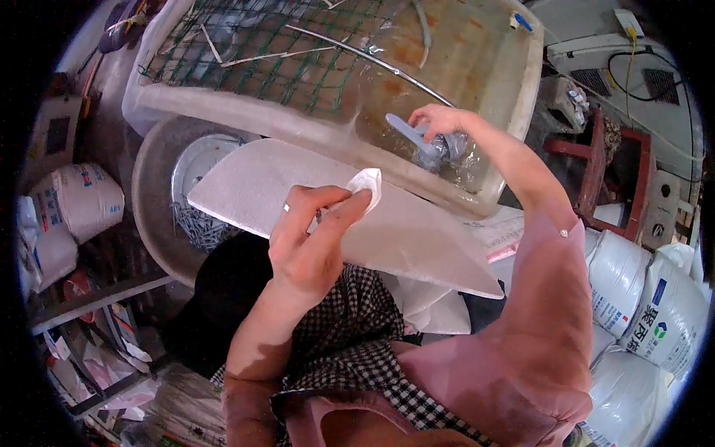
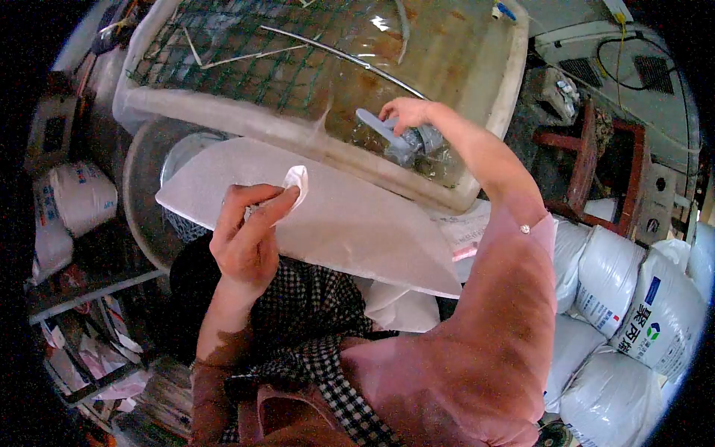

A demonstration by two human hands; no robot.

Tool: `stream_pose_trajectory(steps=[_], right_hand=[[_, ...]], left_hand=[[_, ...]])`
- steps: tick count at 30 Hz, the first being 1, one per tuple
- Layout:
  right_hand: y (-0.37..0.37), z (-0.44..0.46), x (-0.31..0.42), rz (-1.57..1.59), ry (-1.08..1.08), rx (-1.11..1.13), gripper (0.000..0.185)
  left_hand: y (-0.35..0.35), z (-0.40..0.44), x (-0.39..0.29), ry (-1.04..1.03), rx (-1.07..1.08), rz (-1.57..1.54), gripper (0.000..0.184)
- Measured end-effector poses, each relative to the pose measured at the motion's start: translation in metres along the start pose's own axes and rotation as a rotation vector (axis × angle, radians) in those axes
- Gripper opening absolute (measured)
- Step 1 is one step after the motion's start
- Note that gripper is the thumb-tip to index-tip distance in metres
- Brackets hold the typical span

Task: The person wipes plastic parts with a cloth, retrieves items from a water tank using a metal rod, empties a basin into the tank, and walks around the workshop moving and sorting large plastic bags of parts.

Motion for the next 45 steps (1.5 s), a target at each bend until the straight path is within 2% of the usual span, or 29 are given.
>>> stream_pose_trajectory(steps=[3, 5, 7, 8, 9, 11, 13, 15, 17, 19, 21, 23, 24, 25, 27, 28, 30, 31, 32, 34, 36, 37, 39, 40, 42, 45], right_hand=[[0.005, 0.003, -0.001, 0.048, 0.018, -0.088, 0.053], [0.006, 0.008, 0.008, -0.076, 0.064, -0.182, 0.05], [0.009, 0.03, -0.006, -0.139, 0.026, -0.469, 0.05], [0.008, 0.041, -0.009, -0.016, -0.111, -0.418, 0.04], [0.006, 0.049, -0.002, -0.019, -0.104, -0.423, 0.04], [0.015, 0.057, -0.001, -0.058, -0.383, -0.685, 0.032], [0.022, 0.074, -0.002, -0.005, -0.401, -0.654, 0.031], [0.026, 0.079, -0.01, 0.337, -0.483, -0.987, 0.031], [0.027, 0.073, 0.01, 0.437, -0.436, -0.93, 0.032], [0.028, 0.09, -0.008, 0.54, -0.446, -1.26, 0.033], [0.037, 0.129, -0.03, 0.649, -0.362, -1.271, 0.035], [0.039, 0.154, -0.026, 0.86, 0.123, -1.114, 0.037], [0.039, 0.151, -0.008, 0.785, 0.072, -1.004, 0.034], [0.035, 0.134, 0.005, 0.791, 0.065, -1.006, 0.034], [0.021, 0.096, 0.052, -0.177, -0.098, -0.692, 0.035], [0.023, 0.062, 0.071, -0.242, 0.035, -0.693, 0.029], [0.044, -0.004, 0.087, -0.75, 0.16, -1.14, 0.026], [0.059, -0.02, 0.067, -0.819, 0.037, -1.248, 0.027], [0.068, -0.036, 0.038, -0.811, -0.158, -1.228, 0.039], [0.067, -0.057, -0.025, -0.635, -0.73, -0.887, 0.056], [0.055, -0.066, -0.078, -0.7, -0.761, -0.781, 0.043], [0.055, -0.067, -0.101, -0.702, -0.761, -0.79, 0.043], [0.054, -0.059, -0.128, -0.488, -0.654, -0.714, 0.032], [0.049, -0.068, -0.11, -0.484, -0.647, -0.719, 0.032], [0.044, -0.11, -0.061, -0.514, -0.363, -0.85, 0.025], [0.044, -0.193, -0.027, -0.446, -0.356, -0.913, 0.027]], left_hand=[[0.0, -0.001, -0.003, -0.013, 0.013, 0.011, 0.038], [0.0, -0.001, -0.002, -0.018, 0.004, 0.018, 0.039], [0.0, -0.001, -0.003, 0.009, 0.021, 0.019, 0.037], [0.0, -0.001, -0.003, 0.04, 0.04, 0.017, 0.036], [0.0, -0.001, -0.003, 0.035, 0.036, 0.023, 0.036], [-0.001, -0.002, -0.002, 0.016, 0.012, 0.007, 0.034], [0.001, -0.001, -0.002, 0.008, 0.018, 0.038, 0.031], [0.0, -0.001, -0.002, -0.011, 0.034, -0.025, 0.044], [-0.001, -0.003, 0.0, -0.042, 0.016, -0.013, 0.046], [-0.002, -0.005, 0.003, -0.038, 0.047, -0.043, 0.047], [0.0, -0.001, 0.005, -0.026, 0.062, -0.042, 0.047], [-0.002, -0.001, 0.004, -0.036, 0.078, -0.035, 0.046], [-0.002, -0.001, 0.003, -0.033, 0.094, -0.04, 0.046], [-0.002, 0.0, 0.002, -0.036, 0.066, -0.036, 0.04], [0.0, 0.004, 0.002, -0.054, 0.019, -0.025, 0.034], [0.001, 0.004, 0.002, -0.055, 0.018, -0.02, 0.034], [0.0, 0.002, 0.0, -0.057, 0.014, -0.014, 0.033], [-0.002, 0.001, 0.001, -0.079, -0.005, -0.009, 0.032], [-0.002, 0.0, 0.0, -0.104, -0.022, -0.002, 0.032], [-0.002, -0.001, -0.001, -0.098, -0.027, 0.008, 0.031], [-0.003, -0.002, -0.004, -0.089, -0.036, 0.012, 0.03], [-0.003, -0.001, -0.005, -0.082, -0.037, 0.013, 0.03], [-0.003, -0.001, -0.006, -0.078, -0.039, 0.021, 0.03], [-0.003, -0.001, -0.005, -0.058, -0.023, 0.039, 0.031], [-0.002, -0.001, -0.007, -0.031, -0.013, 0.066, 0.035], [-0.002, -0.001, -0.005, -0.073, -0.074, 0.031, 0.036]])
Point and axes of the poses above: each hand's wrist, its own z-axis towards the middle knuckle, its own y-axis out of the back of the hand, x = y × z, the point moved 4 cm from there along z, towards the middle knuckle, and after that the axes turned 2 degrees about -x, right-handed, at the moved point
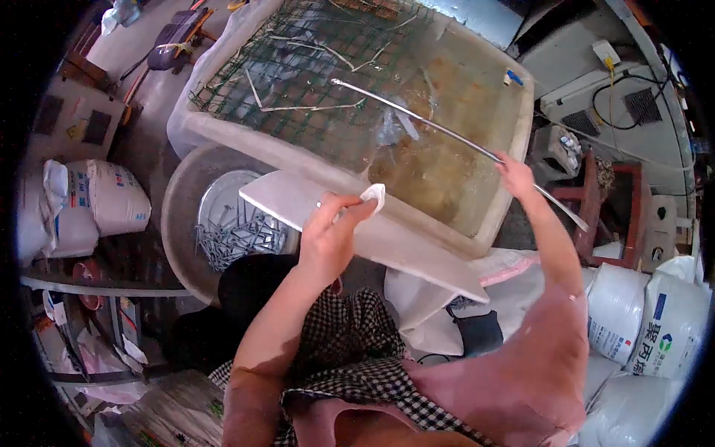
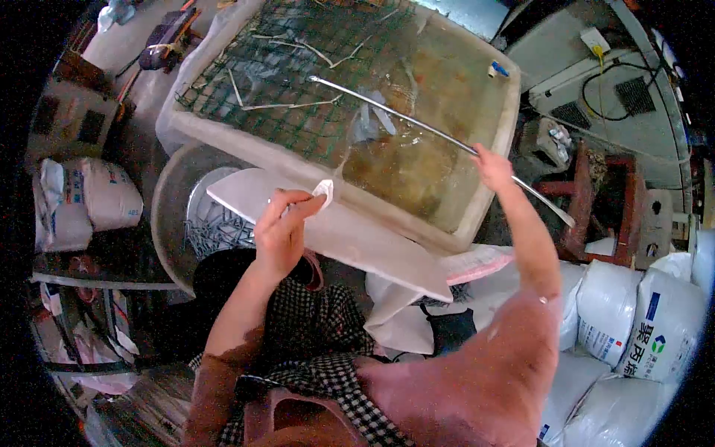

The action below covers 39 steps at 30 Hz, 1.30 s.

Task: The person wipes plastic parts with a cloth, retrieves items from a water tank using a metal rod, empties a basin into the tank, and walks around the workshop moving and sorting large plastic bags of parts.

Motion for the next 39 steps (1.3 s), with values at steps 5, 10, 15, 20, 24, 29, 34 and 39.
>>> stream_pose_trajectory(steps=[5, 10, 15, 20, 24, 29, 34, 39], right_hand=[[0.094, -0.087, -0.049, -0.114, -0.109, -0.107, 0.032], [0.111, -0.131, -0.077, -0.229, -0.243, -0.059, 0.031], [0.07, -0.103, -0.037, -0.177, -0.219, 0.051, 0.032], [0.019, -0.04, 0.004, -0.088, -0.174, 0.074, 0.033], [-0.011, 0.015, 0.025, -0.045, -0.094, 0.105, 0.032], [-0.033, 0.054, 0.102, 0.075, 0.008, 0.097, 0.034], [-0.027, 0.062, 0.07, 0.108, 0.076, 0.018, 0.033], [0.047, -0.029, -0.007, -0.045, -0.045, 0.001, 0.031]], left_hand=[[0.003, -0.004, -0.002, 0.047, -0.036, 0.006, 0.037], [0.005, -0.012, -0.005, 0.006, -0.036, 0.034, 0.036], [0.007, -0.02, -0.001, 0.035, -0.036, 0.014, 0.036], [0.01, -0.025, 0.0, 0.03, -0.022, 0.014, 0.036], [0.011, -0.021, 0.001, 0.029, -0.056, 0.018, 0.034], [0.007, -0.015, 0.003, 0.031, -0.075, 0.011, 0.036], [0.01, -0.016, 0.008, 0.021, -0.068, 0.005, 0.036], [0.011, -0.021, 0.007, 0.025, -0.063, 0.017, 0.035]])
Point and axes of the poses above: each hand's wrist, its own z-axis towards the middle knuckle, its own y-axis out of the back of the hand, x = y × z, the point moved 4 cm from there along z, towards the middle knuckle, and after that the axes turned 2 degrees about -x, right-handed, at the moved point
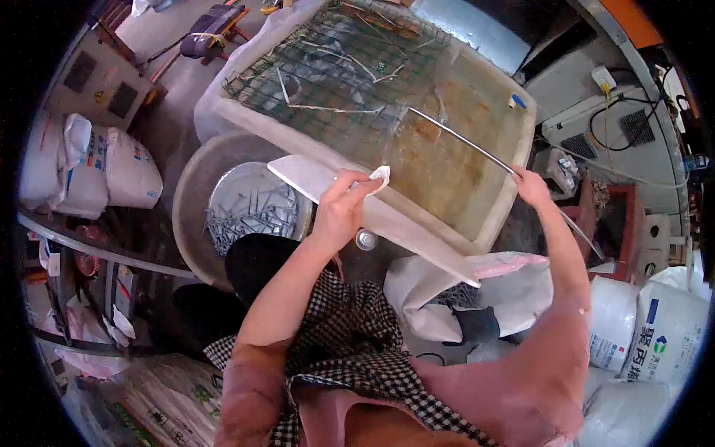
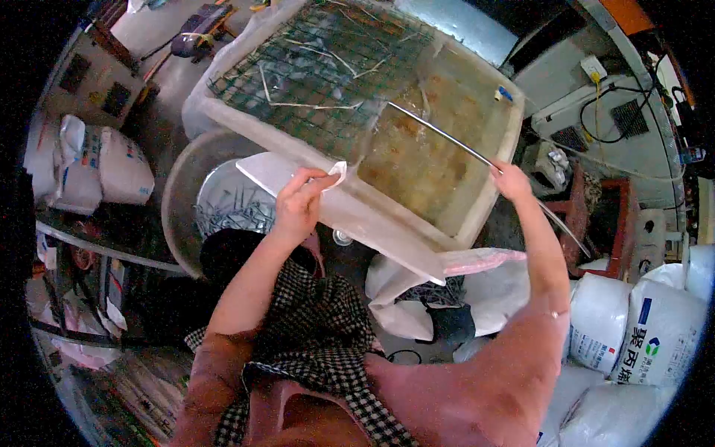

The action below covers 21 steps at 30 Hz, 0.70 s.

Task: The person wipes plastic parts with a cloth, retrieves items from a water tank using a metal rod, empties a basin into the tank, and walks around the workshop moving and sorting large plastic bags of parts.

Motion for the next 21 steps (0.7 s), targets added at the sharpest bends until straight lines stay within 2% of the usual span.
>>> stream_pose_trajectory(steps=[3, 7, 11, 15, 21], right_hand=[[0.027, -0.049, -0.017, -0.027, 0.053, -0.043, 0.03], [0.022, -0.067, -0.009, -0.019, -0.021, 0.073, 0.031], [-0.018, -0.037, 0.026, 0.06, -0.058, 0.098, 0.032], [-0.077, 0.019, 0.044, 0.174, 0.055, 0.041, 0.032], [-0.075, 0.069, 0.11, 0.131, 0.132, 0.052, 0.03]], left_hand=[[-0.001, -0.001, -0.001, -0.002, -0.001, -0.012, 0.035], [0.0, -0.004, -0.002, -0.009, -0.018, -0.002, 0.034], [0.002, -0.005, -0.002, -0.029, -0.03, -0.012, 0.034], [0.003, -0.009, 0.001, 0.019, -0.023, -0.002, 0.034], [0.003, -0.007, 0.003, -0.001, -0.024, 0.0, 0.033]])
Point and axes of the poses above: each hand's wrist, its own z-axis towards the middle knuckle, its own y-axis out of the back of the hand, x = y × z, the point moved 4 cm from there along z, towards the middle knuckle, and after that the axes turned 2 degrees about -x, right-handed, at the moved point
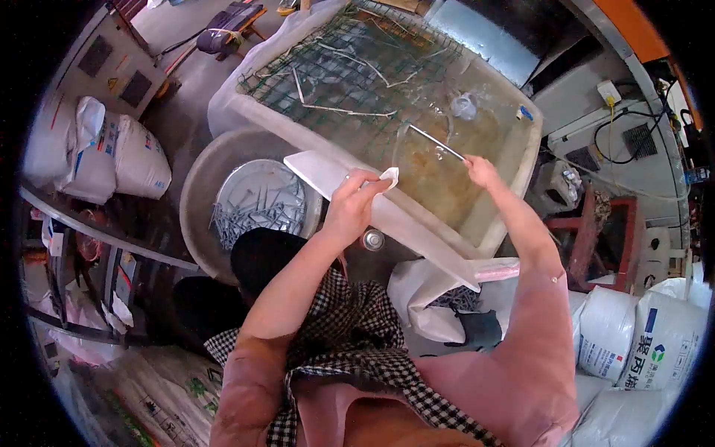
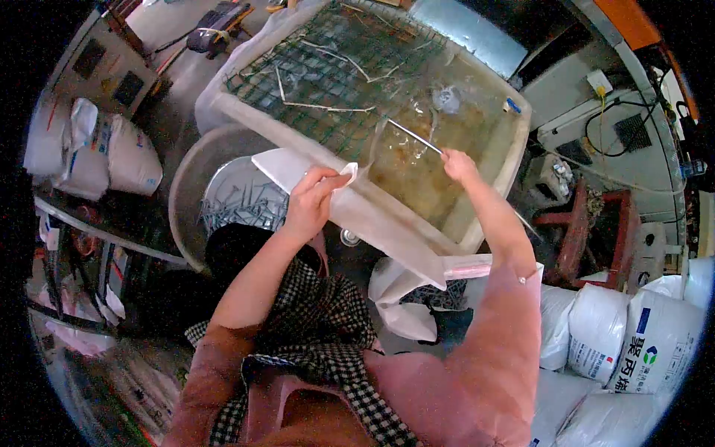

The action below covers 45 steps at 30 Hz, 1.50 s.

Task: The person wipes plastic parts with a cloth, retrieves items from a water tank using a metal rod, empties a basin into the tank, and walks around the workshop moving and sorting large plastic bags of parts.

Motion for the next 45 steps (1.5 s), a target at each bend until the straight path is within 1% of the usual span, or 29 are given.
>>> stream_pose_trajectory(steps=[2, 4, 6, 7, 9, 10, 11, 14, 16, 17, 19, 23, 25, 26, 27, 28, 30, 31, 33, 34, 36, 37, 38, 40, 42, 43, 45], right_hand=[[0.004, 0.004, 0.006, -0.054, 0.005, -0.013, 0.03], [0.029, -0.008, 0.012, -0.132, -0.008, -0.005, 0.031], [0.053, -0.03, -0.009, -0.208, -0.023, -0.013, 0.03], [0.074, -0.047, -0.016, -0.271, -0.029, -0.017, 0.03], [0.115, -0.091, -0.034, -0.289, -0.089, -0.039, 0.029], [0.128, -0.107, -0.049, -0.306, -0.116, -0.074, 0.028], [0.141, -0.124, -0.064, -0.309, -0.087, -0.117, 0.027], [0.177, -0.173, -0.088, -0.294, -0.236, -0.189, 0.029], [0.188, -0.189, -0.105, -0.317, -0.388, -0.139, 0.029], [0.19, -0.192, -0.108, -0.316, -0.398, -0.145, 0.029], [0.188, -0.195, -0.119, -0.324, -0.52, -0.106, 0.03], [0.177, -0.188, -0.124, -0.257, -0.508, -0.114, 0.031], [0.175, -0.187, -0.153, -0.219, -0.463, -0.125, 0.031], [0.174, -0.187, -0.165, -0.188, -0.425, -0.13, 0.031], [0.179, -0.195, -0.166, -0.124, -0.465, -0.153, 0.029], [0.187, -0.204, -0.168, -0.126, -0.463, -0.148, 0.029], [0.198, -0.221, -0.173, 0.005, -0.421, -0.056, 0.026], [0.202, -0.229, -0.174, 0.004, -0.424, -0.052, 0.026], [0.204, -0.242, -0.178, 0.092, -0.477, 0.023, 0.025], [0.203, -0.243, -0.179, 0.091, -0.483, 0.023, 0.025], [0.19, -0.238, -0.181, -0.017, -0.442, 0.115, 0.027], [0.183, -0.237, -0.172, 0.081, -0.405, -0.008, 0.025], [0.177, -0.237, -0.17, 0.042, -0.54, -0.01, 0.024], [0.155, -0.226, -0.167, -0.001, -0.425, -0.046, 0.026], [0.13, -0.212, -0.166, 0.049, -0.43, -0.024, 0.027], [0.12, -0.201, -0.163, 0.049, -0.363, -0.031, 0.028], [0.112, -0.183, -0.15, -0.003, -0.392, 0.015, 0.03]], left_hand=[[-0.001, 0.0, 0.002, 0.0, 0.005, 0.001, 0.034], [-0.001, 0.001, 0.0, -0.006, 0.015, -0.005, 0.034], [0.0, 0.0, -0.001, 0.013, 0.002, -0.002, 0.035], [-0.002, -0.002, 0.003, -0.012, -0.011, -0.009, 0.035], [-0.002, 0.0, -0.001, -0.008, -0.011, -0.004, 0.033], [-0.001, 0.0, -0.004, 0.011, -0.012, 0.015, 0.032], [-0.001, 0.001, -0.007, 0.017, -0.016, 0.009, 0.033], [-0.003, 0.001, -0.007, -0.007, -0.033, -0.013, 0.035], [-0.004, 0.001, -0.008, 0.0, -0.026, -0.014, 0.035], [-0.005, 0.002, -0.007, -0.008, -0.029, -0.011, 0.034], [-0.005, 0.005, -0.01, -0.019, -0.034, -0.009, 0.033], [-0.004, 0.002, -0.011, -0.037, -0.017, 0.02, 0.034], [0.0, 0.001, -0.007, -0.053, -0.012, 0.044, 0.034], [0.001, -0.001, -0.005, -0.027, -0.012, 0.039, 0.035], [0.001, -0.003, -0.003, -0.002, -0.013, 0.033, 0.035], [0.001, -0.003, -0.003, 0.003, -0.013, 0.033, 0.035], [0.002, -0.002, -0.005, 0.014, -0.036, 0.002, 0.035], [0.001, -0.002, -0.004, 0.017, -0.033, -0.001, 0.035], [0.0, -0.001, -0.004, 0.01, -0.041, 0.009, 0.035], [-0.001, -0.001, -0.005, 0.01, -0.039, 0.004, 0.035], [-0.001, 0.002, -0.007, 0.0, -0.047, 0.033, 0.034], [-0.002, 0.004, -0.007, -0.002, -0.05, 0.03, 0.034], [-0.002, 0.004, -0.007, -0.017, -0.056, 0.028, 0.033], [0.0, 0.004, -0.008, -0.031, -0.062, 0.029, 0.033], [0.0, 0.004, -0.01, -0.006, -0.04, 0.01, 0.032], [0.0, 0.003, -0.009, -0.006, -0.044, 0.012, 0.032], [-0.001, 0.0, -0.006, 0.003, -0.029, 0.003, 0.034]])
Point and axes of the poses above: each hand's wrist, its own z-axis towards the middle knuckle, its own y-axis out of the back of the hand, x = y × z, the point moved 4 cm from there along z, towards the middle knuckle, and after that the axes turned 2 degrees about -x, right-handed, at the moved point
